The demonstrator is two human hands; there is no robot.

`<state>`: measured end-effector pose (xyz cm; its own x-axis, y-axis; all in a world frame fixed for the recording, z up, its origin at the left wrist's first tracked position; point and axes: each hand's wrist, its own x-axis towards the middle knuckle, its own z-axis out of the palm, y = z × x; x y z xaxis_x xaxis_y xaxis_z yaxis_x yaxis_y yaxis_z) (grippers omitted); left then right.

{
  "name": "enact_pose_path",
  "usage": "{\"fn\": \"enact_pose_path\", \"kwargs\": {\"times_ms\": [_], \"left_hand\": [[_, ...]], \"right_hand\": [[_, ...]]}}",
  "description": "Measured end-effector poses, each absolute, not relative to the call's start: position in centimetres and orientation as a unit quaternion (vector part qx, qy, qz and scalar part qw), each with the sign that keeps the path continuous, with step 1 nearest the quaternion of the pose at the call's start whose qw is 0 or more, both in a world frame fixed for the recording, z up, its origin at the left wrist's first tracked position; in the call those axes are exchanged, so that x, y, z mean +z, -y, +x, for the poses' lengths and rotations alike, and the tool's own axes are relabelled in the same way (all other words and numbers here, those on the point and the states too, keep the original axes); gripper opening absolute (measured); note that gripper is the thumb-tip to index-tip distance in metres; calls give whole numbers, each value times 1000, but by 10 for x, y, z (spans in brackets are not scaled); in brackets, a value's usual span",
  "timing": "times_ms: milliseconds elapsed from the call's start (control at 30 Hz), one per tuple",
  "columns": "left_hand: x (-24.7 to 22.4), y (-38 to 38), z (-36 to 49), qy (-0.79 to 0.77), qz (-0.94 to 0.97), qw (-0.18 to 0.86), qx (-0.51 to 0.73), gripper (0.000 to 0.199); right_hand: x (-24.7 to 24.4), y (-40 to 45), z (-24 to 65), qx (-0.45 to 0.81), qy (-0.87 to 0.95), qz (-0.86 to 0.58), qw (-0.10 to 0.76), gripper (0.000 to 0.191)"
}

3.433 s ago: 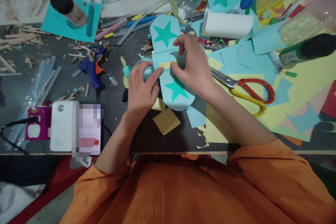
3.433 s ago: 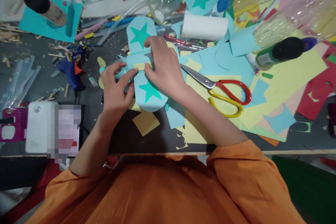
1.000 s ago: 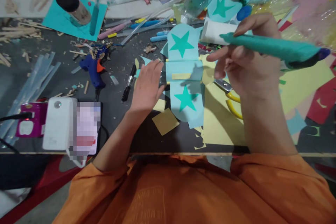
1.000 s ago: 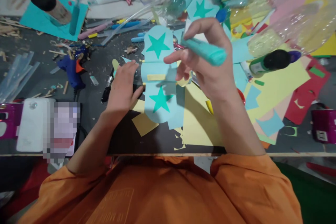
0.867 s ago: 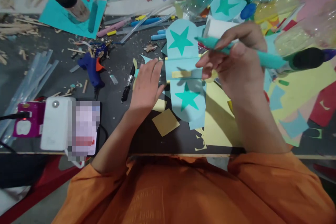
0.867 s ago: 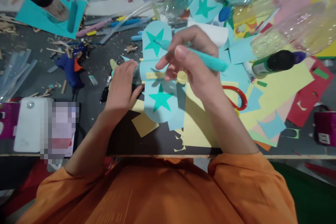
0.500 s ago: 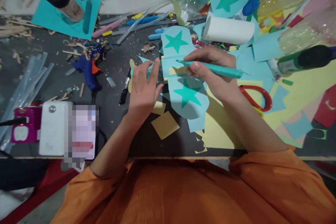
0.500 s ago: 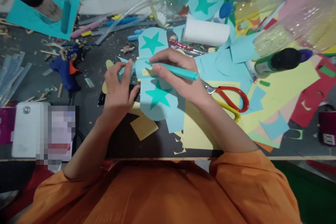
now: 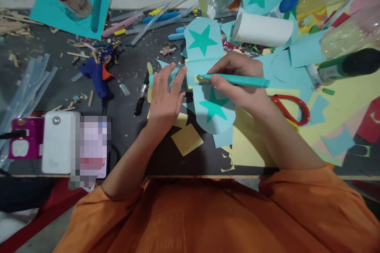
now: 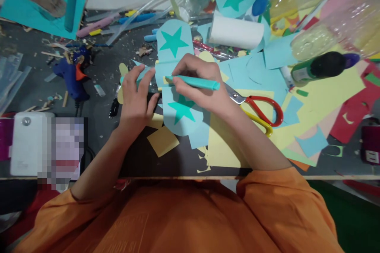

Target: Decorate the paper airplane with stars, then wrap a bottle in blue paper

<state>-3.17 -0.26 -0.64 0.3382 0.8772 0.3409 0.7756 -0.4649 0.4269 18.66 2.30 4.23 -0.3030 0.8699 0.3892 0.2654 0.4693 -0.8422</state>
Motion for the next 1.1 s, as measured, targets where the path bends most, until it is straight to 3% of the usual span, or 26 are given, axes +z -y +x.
{"fn": "enact_pose_path", "kwargs": {"times_ms": [367, 767, 1100], "left_hand": [[-6, 3, -30, -499, 822, 44, 271, 48], [2, 2, -31, -513, 815, 108, 247, 49], [-1, 2, -32, -511, 818, 97, 246, 50]], "right_hand": [[38, -24, 184, 299, 746, -392, 448, 14], [43, -24, 185, 341, 739, -409, 413, 17], [48, -24, 184, 358, 722, -444, 392, 22]]}}
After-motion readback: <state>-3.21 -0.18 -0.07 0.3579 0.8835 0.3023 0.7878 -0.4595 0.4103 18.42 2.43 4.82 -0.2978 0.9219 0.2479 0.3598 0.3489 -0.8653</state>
